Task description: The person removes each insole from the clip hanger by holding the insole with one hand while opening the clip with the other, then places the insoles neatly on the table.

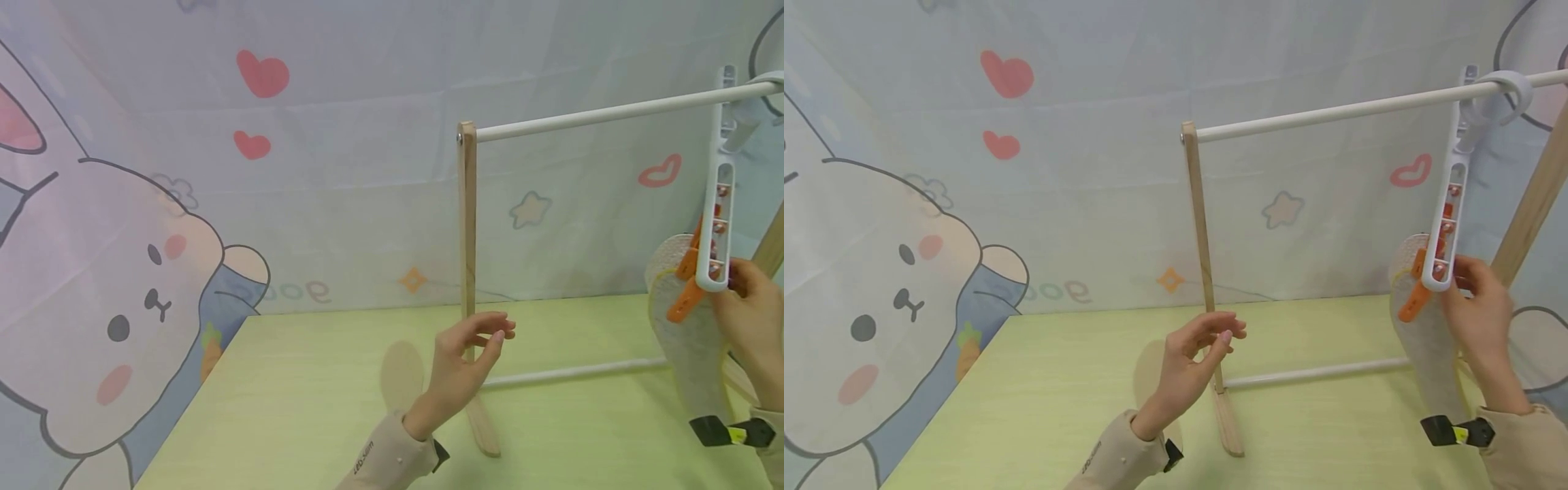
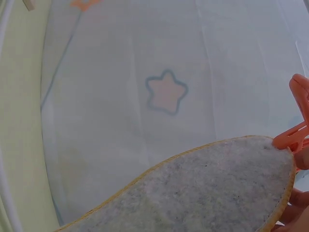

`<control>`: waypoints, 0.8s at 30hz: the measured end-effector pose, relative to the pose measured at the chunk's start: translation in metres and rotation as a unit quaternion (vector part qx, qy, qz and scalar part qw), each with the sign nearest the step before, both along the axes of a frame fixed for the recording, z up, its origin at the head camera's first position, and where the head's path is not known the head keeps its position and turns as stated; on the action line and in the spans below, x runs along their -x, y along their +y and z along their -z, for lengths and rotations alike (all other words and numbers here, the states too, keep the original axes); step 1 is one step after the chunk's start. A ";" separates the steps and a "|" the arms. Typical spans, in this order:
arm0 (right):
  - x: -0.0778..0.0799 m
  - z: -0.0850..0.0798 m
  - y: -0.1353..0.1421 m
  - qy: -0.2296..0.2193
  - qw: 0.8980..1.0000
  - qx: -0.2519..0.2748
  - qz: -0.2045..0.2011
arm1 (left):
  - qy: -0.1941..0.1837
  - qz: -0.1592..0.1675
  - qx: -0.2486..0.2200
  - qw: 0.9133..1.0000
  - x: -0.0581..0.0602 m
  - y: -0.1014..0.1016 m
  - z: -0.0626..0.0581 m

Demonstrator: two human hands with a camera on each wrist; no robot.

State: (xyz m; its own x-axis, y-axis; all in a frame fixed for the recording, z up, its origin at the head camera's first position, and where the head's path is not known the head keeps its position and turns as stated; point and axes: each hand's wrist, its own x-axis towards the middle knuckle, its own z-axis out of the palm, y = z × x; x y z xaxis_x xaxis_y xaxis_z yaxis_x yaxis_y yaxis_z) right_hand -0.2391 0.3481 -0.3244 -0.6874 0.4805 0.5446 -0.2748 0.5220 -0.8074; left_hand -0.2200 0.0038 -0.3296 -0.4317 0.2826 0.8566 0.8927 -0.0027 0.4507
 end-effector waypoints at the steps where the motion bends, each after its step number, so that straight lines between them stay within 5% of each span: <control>1: 0.001 0.000 -0.002 0.008 1.000 0.006 -0.004 | -0.001 0.000 0.001 1.000 0.000 0.000 0.001; 17: 0.003 0.000 -0.022 0.069 0.993 0.039 -0.092 | -0.009 -0.003 0.016 1.000 0.004 0.009 0.012; 24: 0.040 0.037 0.009 0.072 0.995 -0.013 -0.067 | -0.052 -0.003 0.020 0.998 0.003 0.019 0.022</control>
State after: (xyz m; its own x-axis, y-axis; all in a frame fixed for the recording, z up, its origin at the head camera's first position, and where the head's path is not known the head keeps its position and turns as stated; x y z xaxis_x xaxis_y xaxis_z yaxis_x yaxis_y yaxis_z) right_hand -0.2793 0.3566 -0.3611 -0.6585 0.3744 0.6529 -0.4553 0.4925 -0.7417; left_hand -0.2229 0.0224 -0.3513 -0.5192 0.3131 0.7953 0.8411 0.0219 0.5405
